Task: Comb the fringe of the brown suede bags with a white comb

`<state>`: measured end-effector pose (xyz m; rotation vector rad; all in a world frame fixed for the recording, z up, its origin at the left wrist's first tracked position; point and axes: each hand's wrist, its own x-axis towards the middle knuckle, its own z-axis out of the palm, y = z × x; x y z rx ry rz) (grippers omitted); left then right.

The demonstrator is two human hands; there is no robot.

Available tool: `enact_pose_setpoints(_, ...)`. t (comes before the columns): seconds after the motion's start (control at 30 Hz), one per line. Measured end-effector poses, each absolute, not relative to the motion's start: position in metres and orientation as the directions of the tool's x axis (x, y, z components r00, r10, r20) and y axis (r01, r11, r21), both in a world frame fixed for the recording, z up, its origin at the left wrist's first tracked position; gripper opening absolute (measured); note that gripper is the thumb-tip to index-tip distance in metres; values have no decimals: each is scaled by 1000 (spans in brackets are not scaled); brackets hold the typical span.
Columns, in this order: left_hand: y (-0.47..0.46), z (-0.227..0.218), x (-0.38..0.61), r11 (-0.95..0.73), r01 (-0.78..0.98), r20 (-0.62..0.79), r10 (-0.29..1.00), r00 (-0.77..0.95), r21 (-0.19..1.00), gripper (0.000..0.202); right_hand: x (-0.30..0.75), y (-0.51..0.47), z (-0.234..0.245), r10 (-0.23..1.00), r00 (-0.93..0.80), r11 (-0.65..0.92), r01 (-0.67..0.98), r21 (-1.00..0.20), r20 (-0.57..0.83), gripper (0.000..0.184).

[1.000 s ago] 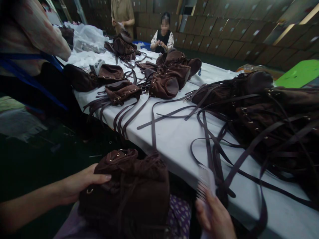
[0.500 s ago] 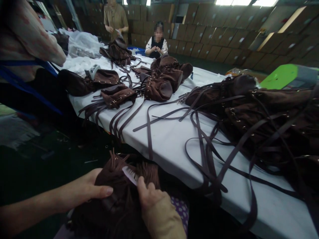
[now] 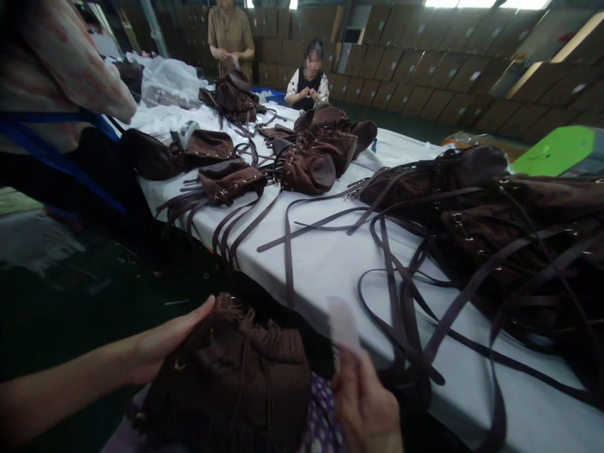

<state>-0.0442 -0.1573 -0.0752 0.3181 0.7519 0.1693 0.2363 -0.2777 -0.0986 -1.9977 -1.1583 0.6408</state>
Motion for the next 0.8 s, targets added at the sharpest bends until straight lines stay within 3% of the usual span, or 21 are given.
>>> enact_pose_setpoints(0.07, -156, -70, -37, 947, -4, -602, 208, 771, 322, 77, 207, -279, -95, 981, 166, -65, 763, -644, 98, 40)
enact_pose_setpoints(0.13, -157, -64, -33, 905, -8, -590, 283, 756, 424, 75, 186, -270, -99, 995, -67, 94, 900, -425, 77, 37)
enact_pose_setpoints(0.23, -161, -60, -34, 767, -4, -549, 463, 696, 642, 71, 183, -249, -113, 995, -39, 26, 989, -143, -88, 42)
enact_pose_setpoints(0.27, -161, -60, -35, 736, 1, -536, 492, 687, 677, 71, 189, -243, -117, 994, 2, -17, 990, -142, -110, 40)
enact_pose_setpoints(0.3, -162, -61, -36, 733, 2, -536, 495, 684, 680, 71, 198, -239, -121, 992, 32, -59, 975, -216, -125, 36)
enact_pose_setpoints(0.37, -161, -63, -38, 796, -6, -574, 442, 689, 606, 74, 216, -233, -121, 978, 101, -184, 832, -524, -183, 28)
enact_pose_setpoints(0.43, -158, -64, -39, 869, -25, -607, 366, 705, 494, 78, 233, -233, -113, 934, 201, -356, 482, -800, -294, 37)
enact_pose_setpoints(0.5, -155, -64, -38, 911, -36, -615, 307, 727, 412, 79, 244, -237, -99, 875, 312, -432, 155, -888, -371, 51)
enact_pose_setpoints(0.57, -153, -63, -38, 927, -27, -612, 269, 744, 375, 81, 246, -246, -86, 847, 434, -379, 87, -921, -307, 57)
enact_pose_setpoints(0.63, -153, -63, -37, 924, -3, -623, 261, 738, 383, 83, 239, -258, -83, 878, 469, -253, 283, -925, -96, 48)
enact_pose_setpoints(0.67, -153, -62, -36, 902, 7, -622, 292, 726, 432, 80, 235, -264, -86, 915, 401, -157, 442, -883, 39, 41)
enact_pose_setpoints(0.73, -155, -60, -36, 797, 34, -575, 405, 711, 603, 64, 228, -273, -100, 968, 132, 46, 742, -669, 213, 31)
enact_pose_setpoints(0.8, -156, -58, -38, 647, 55, -482, 506, 715, 761, 50, 230, -275, -117, 986, -50, 109, 913, -393, 157, 35)
